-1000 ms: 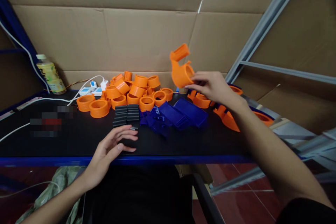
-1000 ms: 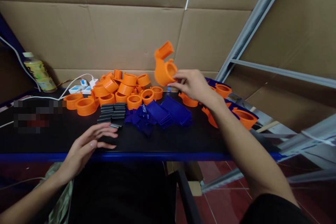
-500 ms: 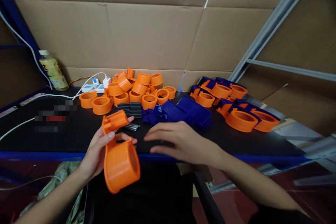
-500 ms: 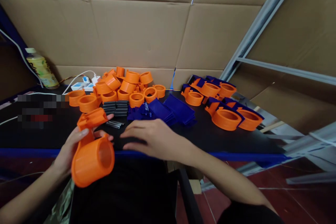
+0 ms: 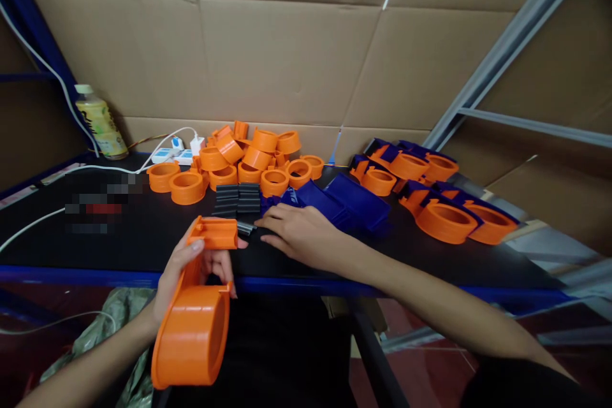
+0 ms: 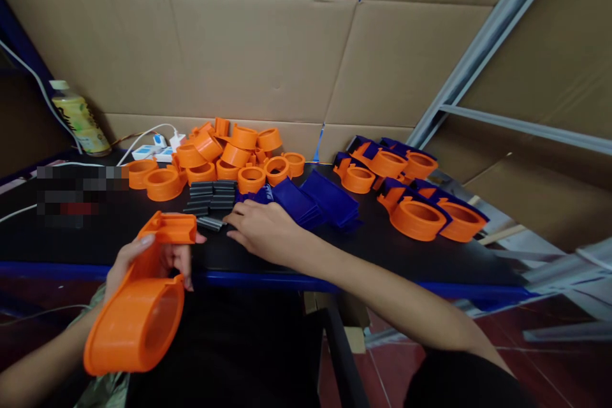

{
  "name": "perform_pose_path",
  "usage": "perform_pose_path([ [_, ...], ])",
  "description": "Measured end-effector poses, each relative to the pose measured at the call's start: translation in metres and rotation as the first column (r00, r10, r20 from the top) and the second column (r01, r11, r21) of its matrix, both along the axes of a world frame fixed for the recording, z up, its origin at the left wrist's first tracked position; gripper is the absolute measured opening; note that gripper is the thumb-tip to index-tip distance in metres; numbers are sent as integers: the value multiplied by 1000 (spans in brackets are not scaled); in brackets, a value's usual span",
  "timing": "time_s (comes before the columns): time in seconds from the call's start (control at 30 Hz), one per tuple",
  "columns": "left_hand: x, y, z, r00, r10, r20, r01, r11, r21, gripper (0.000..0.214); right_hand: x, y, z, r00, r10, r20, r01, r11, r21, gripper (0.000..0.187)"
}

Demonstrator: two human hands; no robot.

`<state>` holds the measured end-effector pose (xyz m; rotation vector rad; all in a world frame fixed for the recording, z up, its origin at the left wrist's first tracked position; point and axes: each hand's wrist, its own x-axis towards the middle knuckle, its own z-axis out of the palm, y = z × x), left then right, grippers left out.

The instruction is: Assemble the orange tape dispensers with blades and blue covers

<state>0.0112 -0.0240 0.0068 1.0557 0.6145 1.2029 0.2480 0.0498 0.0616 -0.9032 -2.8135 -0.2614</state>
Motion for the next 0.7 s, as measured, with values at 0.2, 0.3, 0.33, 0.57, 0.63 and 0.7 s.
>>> perform_pose_path([
  [0.2,3,1,-1,999,42,-34,-39,996,80,38,-29,9,-3,1000,-13,-2,13,999,-30,27],
  [0.3,6,1,-1,996,76,-37,-72,994,79,33,-29,13,-2,999,-43,-19,41,994,-99,20],
  [0.33,6,1,-2,996,80,-37,-77,994,81,33,-28,14,-2,998,-56,-30,52,993,-109,19],
  [0.57,6,6,-5,982,116,-149,-104,991,89,31,-14,21,13,916,-65,-396,10,990,-138,16],
  [0.63,6,7,-3,974,124,-192,-109,991,83,34,-9,19,25,863,18,-504,-120,978,-170,18],
  [0.7,7,7,-1,966,135,-221,-119,989,82,38,-7,16,33,847,93,-523,-239,946,-218,19],
])
